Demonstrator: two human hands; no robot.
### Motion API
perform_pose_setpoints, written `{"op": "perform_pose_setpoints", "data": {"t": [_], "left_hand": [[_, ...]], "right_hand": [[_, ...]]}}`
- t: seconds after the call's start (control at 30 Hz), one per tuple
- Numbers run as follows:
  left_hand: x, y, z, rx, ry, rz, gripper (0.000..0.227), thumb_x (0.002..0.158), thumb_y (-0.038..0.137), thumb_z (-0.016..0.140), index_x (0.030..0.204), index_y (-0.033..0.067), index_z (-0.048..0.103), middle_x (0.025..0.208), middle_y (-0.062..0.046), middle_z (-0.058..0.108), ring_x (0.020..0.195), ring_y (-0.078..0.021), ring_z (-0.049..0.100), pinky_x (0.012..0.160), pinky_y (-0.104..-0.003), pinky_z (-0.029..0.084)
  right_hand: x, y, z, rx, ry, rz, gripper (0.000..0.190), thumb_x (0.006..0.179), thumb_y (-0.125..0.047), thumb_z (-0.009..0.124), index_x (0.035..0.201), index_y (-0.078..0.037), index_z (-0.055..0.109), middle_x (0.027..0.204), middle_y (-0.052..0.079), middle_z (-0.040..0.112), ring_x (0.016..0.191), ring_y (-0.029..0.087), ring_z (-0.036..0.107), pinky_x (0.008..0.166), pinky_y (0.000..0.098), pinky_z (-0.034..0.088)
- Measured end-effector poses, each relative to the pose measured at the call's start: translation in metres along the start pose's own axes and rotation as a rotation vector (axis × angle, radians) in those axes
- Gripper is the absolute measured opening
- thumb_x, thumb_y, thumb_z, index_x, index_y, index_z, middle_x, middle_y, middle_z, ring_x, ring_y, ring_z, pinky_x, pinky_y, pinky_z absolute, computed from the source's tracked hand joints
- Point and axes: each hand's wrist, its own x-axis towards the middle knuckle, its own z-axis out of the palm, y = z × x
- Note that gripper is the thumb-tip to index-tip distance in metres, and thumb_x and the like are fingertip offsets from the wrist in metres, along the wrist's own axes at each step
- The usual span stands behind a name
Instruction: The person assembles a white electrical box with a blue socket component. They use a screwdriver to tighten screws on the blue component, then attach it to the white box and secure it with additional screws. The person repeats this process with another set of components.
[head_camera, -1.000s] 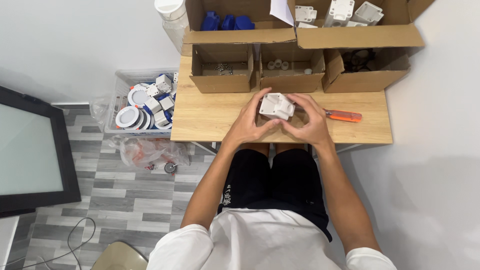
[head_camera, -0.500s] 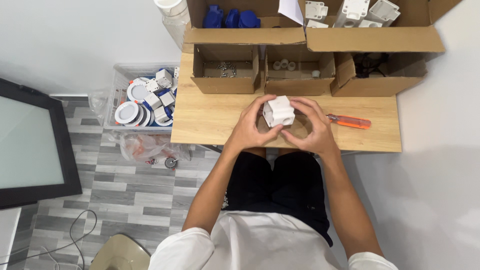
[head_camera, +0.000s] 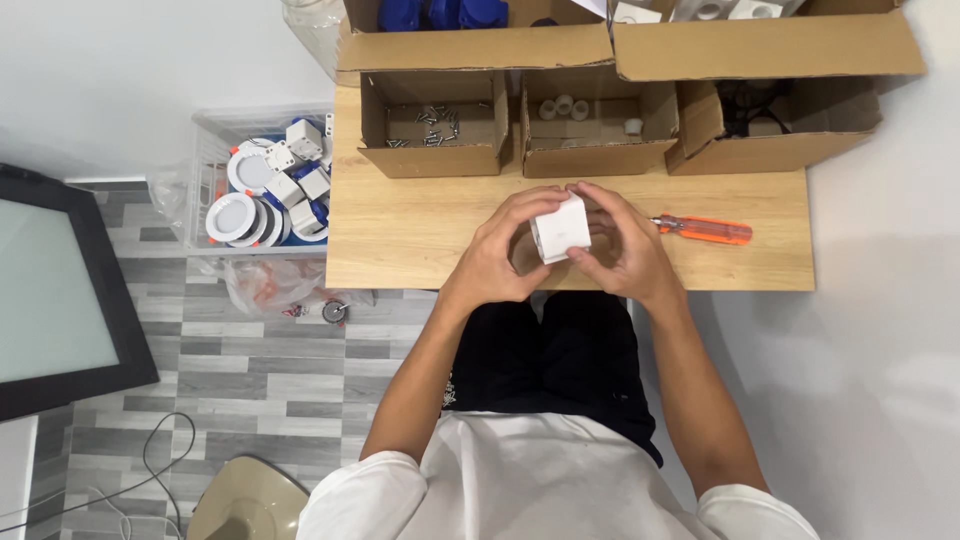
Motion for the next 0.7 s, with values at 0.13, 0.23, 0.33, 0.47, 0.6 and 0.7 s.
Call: {"op": "perform_pose_setpoints", "data": {"t": [0.13,0.23,0.33,0.47,0.6,0.7], "left_hand": [[0.002,0.0,-0.001,0.0,0.003,0.042,0.072,0.076,-0.005,0.09,0.143,0.0019,0.064,0.147,-0.018,0.068,0.142,-0.0407,0.064,0.118,-0.053,0.053],[0.004,0.001,-0.001,0.025,0.004,0.038,0.071,0.079,-0.002,0.092,0.144,0.0027,0.063,0.148,-0.018,0.067,0.142,-0.0405,0.063,0.118,-0.053,0.053],[0.004,0.001,-0.001,0.054,0.002,0.017,0.071,0.082,0.004,0.094,0.146,0.0044,0.062,0.151,-0.017,0.064,0.144,-0.0396,0.062,0.12,-0.053,0.053],[0.005,0.0,-0.002,0.055,-0.012,-0.027,0.072,0.087,0.018,0.094,0.149,0.0061,0.059,0.153,-0.017,0.062,0.142,-0.0379,0.063,0.118,-0.051,0.055],[0.007,0.006,-0.006,0.05,-0.035,-0.043,0.077,0.087,0.026,0.095,0.151,0.0055,0.057,0.154,-0.019,0.061,0.141,-0.0381,0.064,0.116,-0.051,0.057],[0.003,-0.004,-0.004,0.016,-0.054,-0.084,0.075,0.095,0.035,0.084,0.156,0.0047,0.052,0.157,-0.023,0.058,0.137,-0.0408,0.065,0.111,-0.055,0.059]], "right_hand": [[-0.001,0.004,-0.001,0.055,0.01,-0.013,0.079,0.089,-0.008,0.087,0.152,0.018,0.049,0.148,0.035,0.057,0.113,0.044,0.076,0.092,0.048,0.064],[-0.003,0.008,-0.001,0.039,0.055,-0.024,0.081,0.084,-0.006,0.092,0.15,0.019,0.052,0.143,0.033,0.062,0.113,0.042,0.076,0.095,0.0469,0.063],[-0.004,0.012,-0.002,0.014,0.109,-0.058,0.083,0.079,-0.008,0.097,0.146,0.019,0.056,0.137,0.031,0.066,0.113,0.039,0.075,0.097,0.044,0.062],[0.001,0.008,-0.004,-0.127,0.171,-0.169,0.079,0.072,-0.011,0.101,0.135,0.019,0.063,0.127,0.029,0.071,0.109,0.039,0.076,0.095,0.0413,0.062],[0.008,0.0,-0.002,-0.175,0.196,-0.229,0.075,0.07,-0.009,0.102,0.131,0.018,0.066,0.124,0.029,0.073,0.108,0.041,0.074,0.093,0.043,0.062],[0.012,-0.006,0.001,-0.234,0.21,-0.284,0.069,0.073,-0.009,0.101,0.131,0.012,0.069,0.126,0.027,0.075,0.109,0.043,0.072,0.095,0.0476,0.059]]}}
